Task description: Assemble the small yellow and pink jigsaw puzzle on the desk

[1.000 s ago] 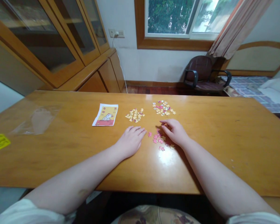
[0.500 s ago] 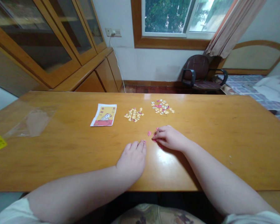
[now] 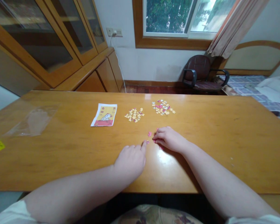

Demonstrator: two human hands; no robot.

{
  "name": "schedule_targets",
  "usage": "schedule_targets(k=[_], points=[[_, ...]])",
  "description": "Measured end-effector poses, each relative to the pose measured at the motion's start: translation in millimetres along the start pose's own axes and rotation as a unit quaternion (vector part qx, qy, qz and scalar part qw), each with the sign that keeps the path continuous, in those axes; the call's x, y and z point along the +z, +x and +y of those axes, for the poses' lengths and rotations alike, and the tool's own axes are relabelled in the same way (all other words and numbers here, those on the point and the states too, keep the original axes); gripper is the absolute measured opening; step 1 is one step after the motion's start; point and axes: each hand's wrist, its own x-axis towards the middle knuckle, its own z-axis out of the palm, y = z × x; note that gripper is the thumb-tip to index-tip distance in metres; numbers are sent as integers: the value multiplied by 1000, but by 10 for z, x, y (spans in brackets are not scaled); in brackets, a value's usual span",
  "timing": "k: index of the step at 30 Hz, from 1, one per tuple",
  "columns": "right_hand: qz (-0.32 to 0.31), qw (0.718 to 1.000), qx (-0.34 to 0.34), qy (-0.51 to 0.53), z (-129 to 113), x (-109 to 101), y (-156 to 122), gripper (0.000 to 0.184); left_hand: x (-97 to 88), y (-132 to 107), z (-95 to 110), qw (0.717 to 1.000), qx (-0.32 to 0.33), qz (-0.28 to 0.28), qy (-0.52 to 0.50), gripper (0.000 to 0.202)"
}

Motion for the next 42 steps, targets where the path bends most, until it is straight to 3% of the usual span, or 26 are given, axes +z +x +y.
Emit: schedule_targets(k=[9, 17, 21, 29, 35, 42], points=[[0, 999, 15, 33, -16, -28, -7, 7, 40, 35, 24, 1000, 15, -25, 3, 50], [-3, 1000, -4, 25, 34, -29, -29, 12, 32, 0, 63, 999, 27, -39, 6, 51], [3, 1000, 15, 16, 0, -8, -9, 9, 59, -20, 79, 999, 38, -34, 3, 52], [35, 997, 60, -35, -68, 32, 32, 19, 13, -22, 114, 996, 52, -65, -3, 54], [23, 999, 27, -1, -65, -65, -23, 16, -5, -31, 119, 997, 51, -66, -1, 55], [29, 999, 17, -13, -12, 1, -16, 15, -1, -23, 123, 997, 52, -65, -4, 55]])
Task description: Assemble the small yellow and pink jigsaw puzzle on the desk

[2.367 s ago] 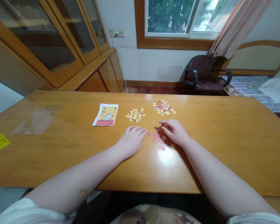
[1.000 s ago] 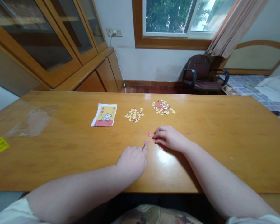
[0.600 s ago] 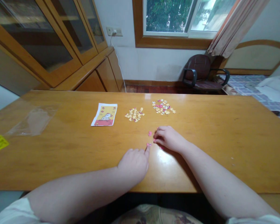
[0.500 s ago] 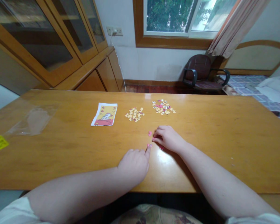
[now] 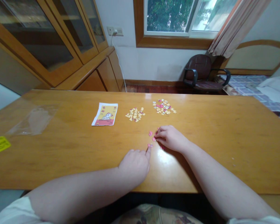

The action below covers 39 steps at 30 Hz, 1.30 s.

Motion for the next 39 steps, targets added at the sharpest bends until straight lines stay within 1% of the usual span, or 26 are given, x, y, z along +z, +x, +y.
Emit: schedule_targets(k=[6, 9, 15, 18, 26, 39], points=[[-2, 997, -5, -71, -51, 14, 24, 17, 10, -1, 13, 1000, -4, 3, 6, 55], [-12, 996, -6, -91, -98, -1, 35, 20, 11, -12, 14, 1000, 0, 6, 6, 55], [-36, 996, -13, -75, -118, -33, 10, 18, 10, -16, 11, 1000, -1, 2, 2, 54], [-41, 995, -11, -86, -113, -25, 11, 20, 11, -10, 14, 1000, 0, 0, 4, 54], [-34, 992, 4, -118, -181, -6, 51, 16, -23, -9, 29, 1000, -8, -13, -4, 55], [-22, 997, 6, -72, -212, 65, 72, 19, 6, -11, 22, 1000, -2, -3, -20, 57]])
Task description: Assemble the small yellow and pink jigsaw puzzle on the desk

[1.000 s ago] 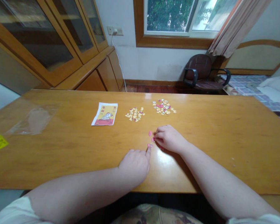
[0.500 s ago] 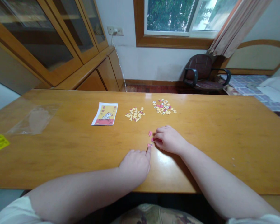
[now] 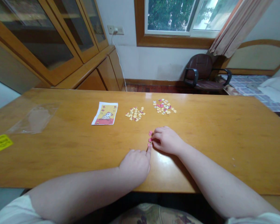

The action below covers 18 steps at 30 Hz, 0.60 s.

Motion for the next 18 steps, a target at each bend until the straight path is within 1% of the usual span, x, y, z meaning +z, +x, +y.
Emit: schedule_targets(k=[8, 13, 18], points=[[1, 1000, -7, 7, -21, 4, 8, 19, 6, 5, 5, 1000, 1, 1, 5, 56], [4, 1000, -13, 3, -31, 10, 15, 19, 30, 0, 3, 1000, 1, 16, 13, 55], [6, 1000, -18, 6, -38, 3, 20, 19, 30, -3, 2, 1000, -2, 18, 11, 54]])
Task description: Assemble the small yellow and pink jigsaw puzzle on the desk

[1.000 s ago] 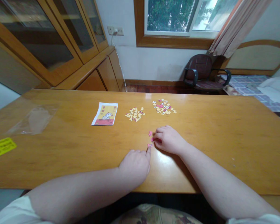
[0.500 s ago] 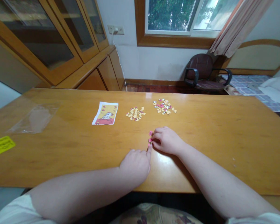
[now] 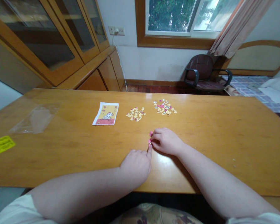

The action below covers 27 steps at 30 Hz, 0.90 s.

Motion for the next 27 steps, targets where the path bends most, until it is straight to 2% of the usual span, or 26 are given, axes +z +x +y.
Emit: schedule_targets(k=[7, 12, 27], points=[[4, 1000, -2, 23, 13, -32, -20, 19, -23, -1, 2, 1000, 0, -6, -3, 55], [7, 998, -33, 61, 41, -25, -42, 23, -24, 2, -1, 1000, -1, -10, -5, 54], [1, 997, -48, 65, 55, -17, -55, 24, 12, 7, -5, 1000, 0, 4, -8, 55]])
